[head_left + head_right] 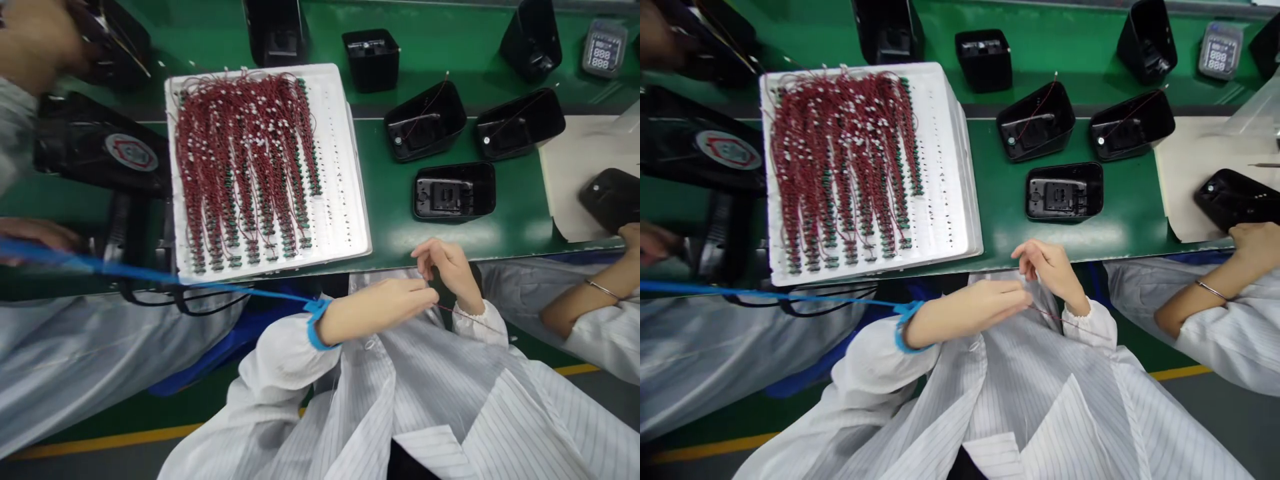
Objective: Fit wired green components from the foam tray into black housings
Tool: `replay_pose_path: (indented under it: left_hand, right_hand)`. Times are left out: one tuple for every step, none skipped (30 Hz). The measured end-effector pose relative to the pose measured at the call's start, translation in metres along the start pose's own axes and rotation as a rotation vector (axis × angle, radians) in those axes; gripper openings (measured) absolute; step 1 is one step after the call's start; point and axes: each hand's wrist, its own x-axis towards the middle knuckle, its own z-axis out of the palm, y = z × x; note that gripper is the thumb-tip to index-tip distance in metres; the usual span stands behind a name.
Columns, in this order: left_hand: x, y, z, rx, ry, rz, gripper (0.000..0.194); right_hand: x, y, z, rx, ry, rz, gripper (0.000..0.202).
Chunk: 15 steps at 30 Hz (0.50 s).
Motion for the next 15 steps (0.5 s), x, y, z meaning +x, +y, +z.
replay_pose_path:
  left_hand:
    - [0.01, -0.008, 0.009, -0.034, -0.037, -0.017, 0.02]
    - [0.018, -0.016, 0.017, -0.062, -0.046, -0.051, 0.019]
    - [0.025, -0.023, 0.022, -0.078, -0.033, -0.095, 0.018]
    - [0.03, -0.027, 0.026, -0.077, -0.016, -0.155, 0.016]
    - [0.034, -0.029, 0.027, -0.056, -0.003, -0.228, 0.013]
    - [0.037, -0.029, 0.028, -0.02, -0.002, -0.304, 0.011]
    - [0.04, -0.027, 0.026, 0.024, -0.012, -0.376, 0.01]
    - [0.042, -0.023, 0.024, 0.07, -0.028, -0.434, 0.01]
    - [0.044, -0.019, 0.022, 0.11, -0.049, -0.473, 0.012]
    - [0.046, -0.015, 0.019, 0.143, -0.067, -0.492, 0.013]
    - [0.048, -0.011, 0.016, 0.168, -0.079, -0.499, 0.013]
    - [0.05, -0.009, 0.013, 0.191, -0.086, -0.499, 0.014]
    - [0.052, -0.008, 0.01, 0.218, -0.085, -0.503, 0.014]
    - [0.054, -0.008, 0.008, 0.244, -0.078, -0.515, 0.016]
    - [0.055, -0.008, 0.007, 0.267, -0.064, -0.528, 0.017]
  right_hand:
    - [0.001, 0.002, -0.003, -0.016, -0.066, 0.074, 0.06]
    - [0.002, 0.004, -0.006, -0.058, -0.115, 0.128, 0.059]
    - [0.002, 0.006, -0.01, -0.109, -0.138, 0.166, 0.056]
    - [0.002, 0.007, -0.013, -0.145, -0.137, 0.196, 0.054]
    - [0.0, 0.009, -0.016, -0.154, -0.117, 0.225, 0.052]
    - [-0.001, 0.01, -0.019, -0.14, -0.087, 0.252, 0.051]
    - [-0.003, 0.01, -0.021, -0.116, -0.057, 0.272, 0.049]
    - [-0.005, 0.011, -0.023, -0.097, -0.033, 0.281, 0.048]
    - [-0.006, 0.01, -0.024, -0.087, -0.018, 0.284, 0.046]
    - [-0.007, 0.009, -0.025, -0.085, -0.013, 0.282, 0.043]
    - [-0.008, 0.008, -0.026, -0.088, -0.009, 0.28, 0.039]
    - [-0.008, 0.007, -0.027, -0.092, -0.008, 0.279, 0.034]
    - [-0.008, 0.006, -0.027, -0.1, -0.003, 0.279, 0.03]
    - [-0.007, 0.004, -0.028, -0.113, 0.007, 0.28, 0.027]
    - [-0.005, 0.003, -0.028, -0.131, 0.026, 0.283, 0.025]
